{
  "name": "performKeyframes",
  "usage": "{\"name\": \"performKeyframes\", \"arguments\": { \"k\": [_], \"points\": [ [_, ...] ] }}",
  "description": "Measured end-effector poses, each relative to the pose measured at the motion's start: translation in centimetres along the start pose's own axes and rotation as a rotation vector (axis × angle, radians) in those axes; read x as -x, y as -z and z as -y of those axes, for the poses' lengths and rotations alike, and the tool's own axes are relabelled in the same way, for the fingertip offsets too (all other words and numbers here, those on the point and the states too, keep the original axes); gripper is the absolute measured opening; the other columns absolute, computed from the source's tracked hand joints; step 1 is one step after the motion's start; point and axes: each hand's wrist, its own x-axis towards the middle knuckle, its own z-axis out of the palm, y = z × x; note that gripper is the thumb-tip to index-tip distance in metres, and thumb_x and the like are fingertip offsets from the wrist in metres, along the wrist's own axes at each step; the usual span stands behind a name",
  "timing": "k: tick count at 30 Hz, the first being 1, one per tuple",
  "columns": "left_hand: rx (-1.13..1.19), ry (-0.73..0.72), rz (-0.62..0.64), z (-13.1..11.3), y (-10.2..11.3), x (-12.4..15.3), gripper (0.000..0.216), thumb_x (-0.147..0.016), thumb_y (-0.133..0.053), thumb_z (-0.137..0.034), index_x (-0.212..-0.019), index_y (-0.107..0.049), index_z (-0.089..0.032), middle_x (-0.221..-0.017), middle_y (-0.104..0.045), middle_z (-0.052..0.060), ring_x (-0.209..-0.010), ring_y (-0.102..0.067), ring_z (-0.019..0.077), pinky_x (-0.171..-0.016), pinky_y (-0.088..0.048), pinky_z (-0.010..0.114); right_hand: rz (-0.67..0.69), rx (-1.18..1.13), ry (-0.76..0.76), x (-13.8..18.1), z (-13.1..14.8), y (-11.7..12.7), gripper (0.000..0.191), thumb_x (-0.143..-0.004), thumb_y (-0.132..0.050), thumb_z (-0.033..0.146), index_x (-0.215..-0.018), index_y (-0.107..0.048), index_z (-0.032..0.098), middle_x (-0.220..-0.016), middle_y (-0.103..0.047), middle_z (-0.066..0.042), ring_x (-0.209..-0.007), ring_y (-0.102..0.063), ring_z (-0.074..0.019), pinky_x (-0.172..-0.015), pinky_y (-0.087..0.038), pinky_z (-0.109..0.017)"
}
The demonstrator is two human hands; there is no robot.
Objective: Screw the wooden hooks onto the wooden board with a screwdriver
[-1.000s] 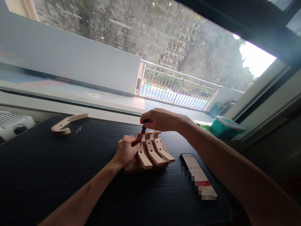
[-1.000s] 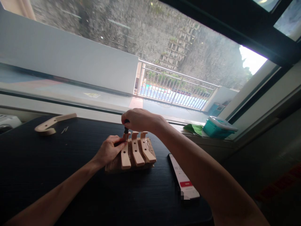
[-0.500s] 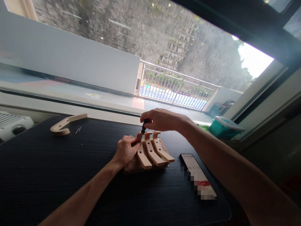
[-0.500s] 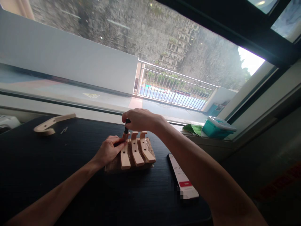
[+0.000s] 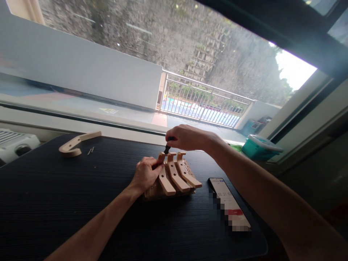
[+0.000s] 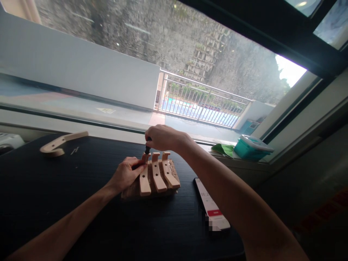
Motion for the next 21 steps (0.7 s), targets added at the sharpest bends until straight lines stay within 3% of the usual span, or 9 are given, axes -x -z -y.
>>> {"name": "performKeyframes", "arguments": {
  "k": [4, 9, 17, 21],
  "points": [
    [-0.004, -0.004, 0.001, 0.0, 0.01, 0.03, 0.023, -0.077, -0.054, -0.032, -0.086, -0.073, -0.023, -0.077, -0.067, 0.003, -0.091, -0.055, 0.0225, -0.085, -0.044, 0.035, 0.0, -0.02, -0.007, 0.22, 0.24, 0.25, 0.033, -0.082, -0.05, 0.027, -0.11, -0.066, 0.019, -0.087, -0.069, -0.004, -0.06, -0.05, -0.0093, -0.054, -0.033, -0.021],
    [-0.012, 0.008, 0.006, -0.03, 0.01, 0.06, 0.024, -0.077, -0.054, -0.032, -0.09, -0.073, -0.022, -0.079, -0.066, 0.004, -0.091, -0.055, 0.0227, -0.085, -0.044, 0.035, -0.009, -0.05, 0.04, 0.06, 0.13, 0.04, 0.027, -0.082, -0.047, 0.019, -0.095, -0.071, 0.017, -0.087, -0.07, -0.003, -0.063, -0.052, -0.0085, -0.058, -0.034, -0.02],
    [-0.013, 0.012, 0.002, 0.04, -0.09, 0.07, 0.022, -0.077, -0.055, -0.032, -0.088, -0.072, -0.024, -0.077, -0.065, 0.003, -0.092, -0.055, 0.022, -0.085, -0.044, 0.034, -0.017, -0.008, 0.021, -0.24, 0.16, -0.09, 0.026, -0.084, -0.046, 0.024, -0.086, -0.071, 0.015, -0.079, -0.069, -0.004, -0.062, -0.05, -0.0095, -0.056, -0.033, -0.021],
    [-0.015, 0.003, -0.003, 0.06, -0.06, 0.05, 0.023, -0.077, -0.055, -0.032, -0.088, -0.072, -0.023, -0.079, -0.066, 0.003, -0.091, -0.056, 0.0219, -0.084, -0.044, 0.034, 0.005, -0.015, -0.003, 0.01, 0.35, 0.22, 0.027, -0.083, -0.048, 0.027, -0.095, -0.07, 0.016, -0.079, -0.068, -0.004, -0.059, -0.049, -0.0093, -0.055, -0.032, -0.021]
  ]
}}
